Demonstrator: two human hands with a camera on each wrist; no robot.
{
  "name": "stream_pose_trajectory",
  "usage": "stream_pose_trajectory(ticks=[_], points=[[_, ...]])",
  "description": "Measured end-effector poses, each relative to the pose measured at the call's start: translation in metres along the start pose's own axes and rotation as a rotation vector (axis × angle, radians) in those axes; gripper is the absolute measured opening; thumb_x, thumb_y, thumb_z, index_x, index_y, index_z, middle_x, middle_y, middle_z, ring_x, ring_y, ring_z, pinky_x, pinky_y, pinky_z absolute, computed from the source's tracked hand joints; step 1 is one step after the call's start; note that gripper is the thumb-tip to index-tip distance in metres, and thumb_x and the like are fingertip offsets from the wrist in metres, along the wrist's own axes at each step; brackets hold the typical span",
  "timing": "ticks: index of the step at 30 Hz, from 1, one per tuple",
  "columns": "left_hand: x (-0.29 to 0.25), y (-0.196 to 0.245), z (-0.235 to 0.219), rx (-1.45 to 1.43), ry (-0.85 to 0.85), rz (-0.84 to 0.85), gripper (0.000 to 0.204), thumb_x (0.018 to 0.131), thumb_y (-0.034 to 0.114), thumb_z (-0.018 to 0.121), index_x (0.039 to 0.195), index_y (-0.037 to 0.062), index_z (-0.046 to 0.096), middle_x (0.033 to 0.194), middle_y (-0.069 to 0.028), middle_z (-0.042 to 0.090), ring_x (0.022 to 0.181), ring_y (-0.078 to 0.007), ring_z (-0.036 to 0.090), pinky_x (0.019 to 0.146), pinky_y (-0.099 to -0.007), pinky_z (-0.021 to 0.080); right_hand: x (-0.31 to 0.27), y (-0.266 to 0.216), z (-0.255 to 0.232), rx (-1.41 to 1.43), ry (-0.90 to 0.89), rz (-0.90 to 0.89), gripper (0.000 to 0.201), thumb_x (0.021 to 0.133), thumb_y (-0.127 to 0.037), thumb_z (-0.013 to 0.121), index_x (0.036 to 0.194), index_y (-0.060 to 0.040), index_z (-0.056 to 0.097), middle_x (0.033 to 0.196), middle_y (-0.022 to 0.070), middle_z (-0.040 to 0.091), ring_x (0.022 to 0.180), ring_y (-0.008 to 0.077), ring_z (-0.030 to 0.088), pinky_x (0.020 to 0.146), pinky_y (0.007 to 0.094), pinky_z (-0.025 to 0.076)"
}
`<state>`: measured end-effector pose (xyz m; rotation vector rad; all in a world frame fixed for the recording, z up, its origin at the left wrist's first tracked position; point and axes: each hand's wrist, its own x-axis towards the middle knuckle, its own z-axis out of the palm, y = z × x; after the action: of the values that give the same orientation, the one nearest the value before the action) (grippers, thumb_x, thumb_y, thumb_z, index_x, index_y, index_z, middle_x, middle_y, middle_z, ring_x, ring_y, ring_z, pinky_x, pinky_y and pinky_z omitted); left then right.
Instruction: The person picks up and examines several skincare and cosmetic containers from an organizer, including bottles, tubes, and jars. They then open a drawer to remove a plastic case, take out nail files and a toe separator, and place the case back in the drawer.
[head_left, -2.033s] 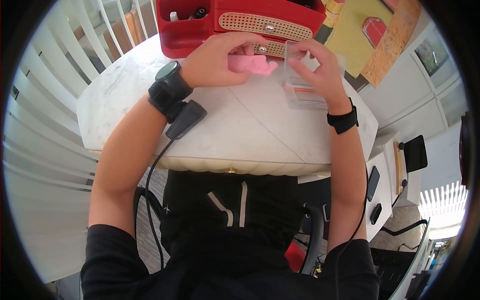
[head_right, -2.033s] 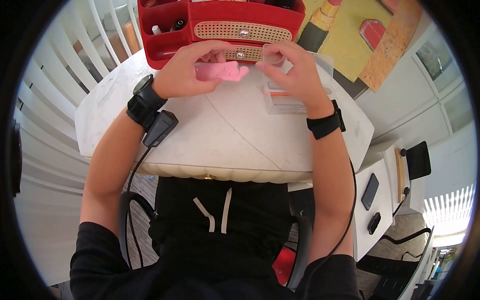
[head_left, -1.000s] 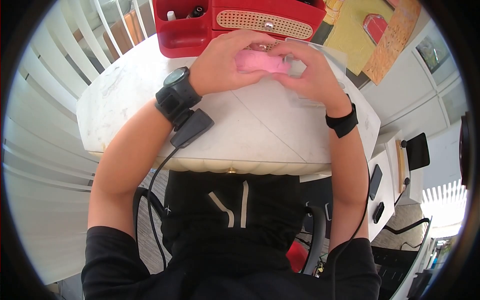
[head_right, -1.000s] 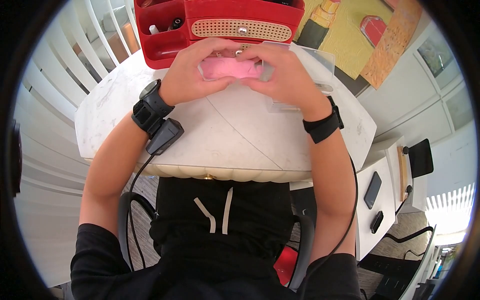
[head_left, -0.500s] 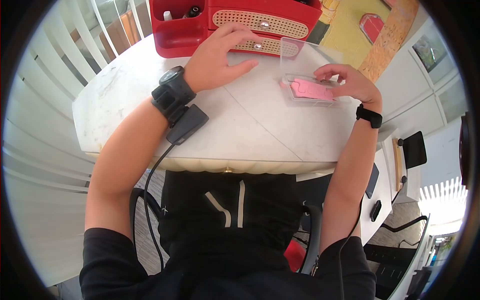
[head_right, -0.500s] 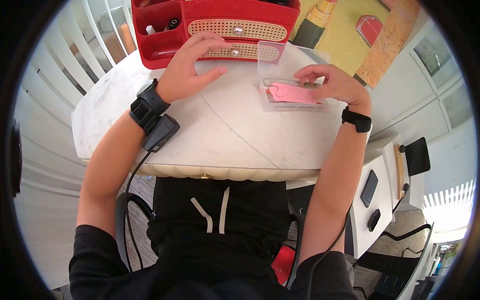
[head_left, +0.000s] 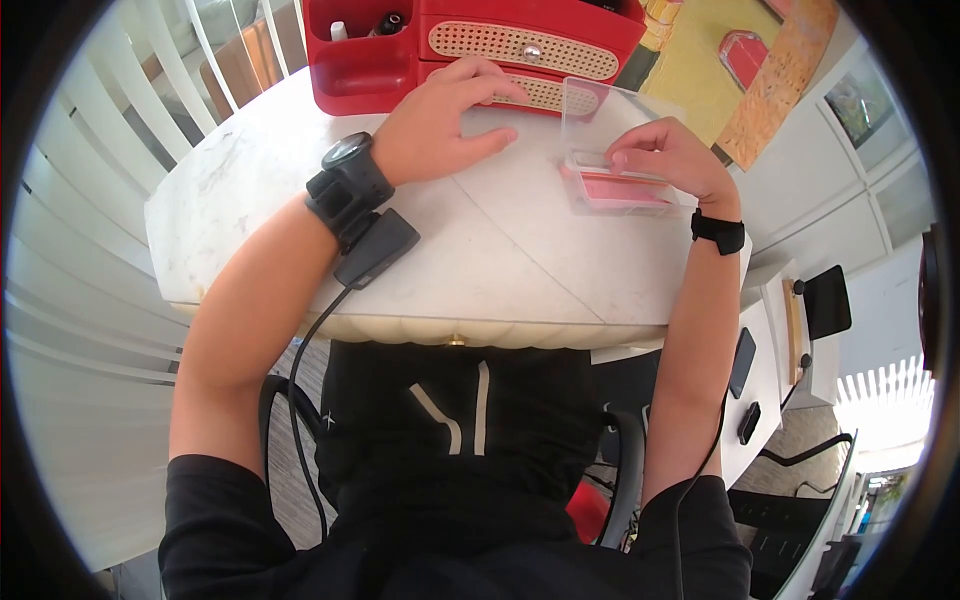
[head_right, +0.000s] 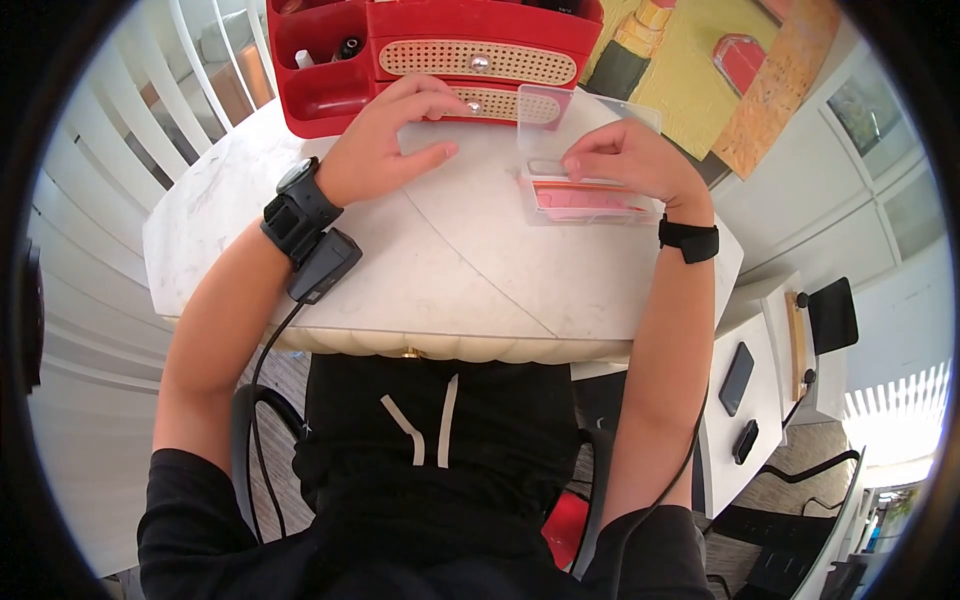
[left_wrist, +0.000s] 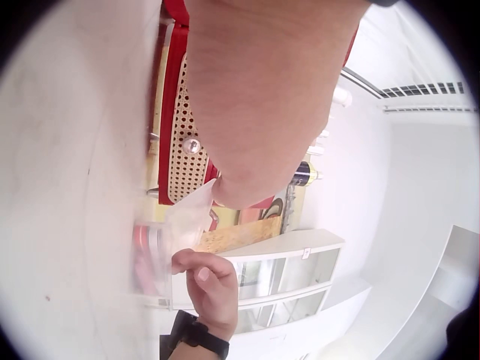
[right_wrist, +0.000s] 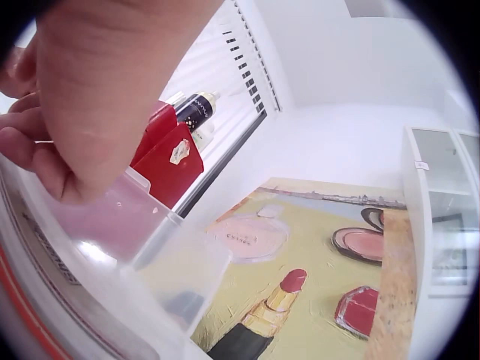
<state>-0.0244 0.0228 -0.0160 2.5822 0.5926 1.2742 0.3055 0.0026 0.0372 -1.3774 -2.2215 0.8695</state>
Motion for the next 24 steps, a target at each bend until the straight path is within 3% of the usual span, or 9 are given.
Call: stream_pose_trajectory(ticks=[1, 4, 7, 10, 13, 16, 19, 22, 24], points=[[0.0, 0.0, 0.0, -0.004, -0.009, -0.003, 0.036, 0.085, 0.009, 0.072, 0.12, 0.0085, 0.065, 0.117, -0.0073, 0.056, 0.105, -0.022, 0.057, 0.093, -0.0328, 0.049, 0.002, 0.004, -0.003, -0.024, 0.023, -0.01, 0.018, 0.087, -0.017, 0.07, 0.098, -0.003, 0.075, 0.082, 0.0003, 0.07, 0.073, 0.0054, 0.058, 0.07, 0.0238, 0.048], [-0.001, -0.003, 0.002, 0.012, 0.0, 0.02, 0.035, 0.085, 0.009, 0.072, 0.119, 0.0086, 0.065, 0.116, -0.0071, 0.057, 0.103, -0.0214, 0.056, 0.092, -0.0327, 0.049, 0.008, 0.012, -0.01, -0.079, 0.44, -0.075, 0.02, 0.088, -0.019, 0.07, 0.099, -0.003, 0.075, 0.086, 0.0032, 0.071, 0.076, 0.0106, 0.062, 0.08, 0.0263, 0.05], [-0.001, -0.004, 0.002, 0.018, 0.001, 0.03, 0.034, 0.085, 0.008, 0.072, 0.118, 0.0084, 0.066, 0.116, -0.0071, 0.057, 0.102, -0.0212, 0.056, 0.092, -0.0326, 0.049, 0.012, 0.015, -0.008, -0.307, 0.85, -0.219, 0.025, 0.088, -0.026, 0.072, 0.101, -0.0041, 0.075, 0.092, 0.0069, 0.073, 0.078, 0.0171, 0.064, 0.082, 0.0297, 0.049], [-0.001, -0.004, 0.002, 0.026, -0.013, 0.013, 0.033, 0.085, 0.009, 0.072, 0.117, 0.0083, 0.066, 0.116, -0.0071, 0.058, 0.102, -0.0211, 0.056, 0.092, -0.0326, 0.049, 0.019, 0.023, -0.005, -0.533, 0.979, -0.274, 0.035, 0.089, -0.037, 0.07, 0.103, -0.0054, 0.075, 0.101, 0.01, 0.074, 0.078, 0.0223, 0.065, 0.081, 0.0321, 0.049], [0.0, -0.004, 0.002, 0.032, -0.024, 0.005, 0.031, 0.085, 0.009, 0.073, 0.115, 0.0083, 0.067, 0.116, -0.0071, 0.057, 0.102, -0.021, 0.056, 0.092, -0.0326, 0.049, 0.014, 0.016, -0.004, -0.292, 0.91, -0.017, 0.044, 0.091, -0.047, 0.065, 0.105, -0.0063, 0.075, 0.098, 0.0099, 0.075, 0.077, 0.0218, 0.066, 0.08, 0.0318, 0.05], [-0.001, -0.004, 0.0, 0.026, -0.023, -0.004, 0.03, 0.085, 0.011, 0.073, 0.114, 0.0083, 0.068, 0.116, -0.0071, 0.057, 0.102, -0.0212, 0.056, 0.092, -0.0328, 0.049, 0.012, 0.011, -0.011, -0.182, 1.09, 0.009, 0.048, 0.092, -0.051, 0.061, 0.103, -0.0067, 0.076, 0.082, 0.0083, 0.074, 0.072, 0.0207, 0.065, 0.076, 0.0325, 0.05], [-0.001, -0.003, 0.0, 0.031, -0.028, -0.008, 0.029, 0.085, 0.011, 0.073, 0.113, 0.0081, 0.068, 0.116, -0.0071, 0.057, 0.103, -0.0215, 0.057, 0.092, -0.0331, 0.049, 0.002, 0.001, -0.016, -0.165, 1.186, 0.188, 0.048, 0.092, -0.051, 0.061, 0.1, -0.0069, 0.076, 0.066, 0.0078, 0.068, 0.066, 0.021, 0.064, 0.069, 0.0338, 0.05], [0.0, -0.003, 0.001, 0.036, -0.035, -0.009, 0.029, 0.084, 0.011, 0.073, 0.113, 0.0079, 0.068, 0.116, -0.0072, 0.057, 0.103, -0.0219, 0.057, 0.092, -0.0333, 0.049, 0.003, -0.005, -0.011, -0.377, 1.238, 0.176, 0.047, 0.091, -0.051, 0.061, 0.096, -0.0066, 0.076, 0.06, 0.0081, 0.063, 0.063, 0.0225, 0.063, 0.065, 0.0351, 0.049], [-0.001, -0.003, 0.002, 0.036, -0.038, -0.014, 0.028, 0.084, 0.01, 0.073, 0.112, 0.0079, 0.068, 0.115, -0.0073, 0.057, 0.103, -0.0221, 0.057, 0.092, -0.0334, 0.049, 0.007, -0.011, -0.005, -0.405, 1.142, 0.184, 0.045, 0.089, -0.049, 0.063, 0.093, -0.007, 0.076, 0.06, 0.0078, 0.063, 0.062, 0.0242, 0.063, 0.065, 0.0358, 0.049]])
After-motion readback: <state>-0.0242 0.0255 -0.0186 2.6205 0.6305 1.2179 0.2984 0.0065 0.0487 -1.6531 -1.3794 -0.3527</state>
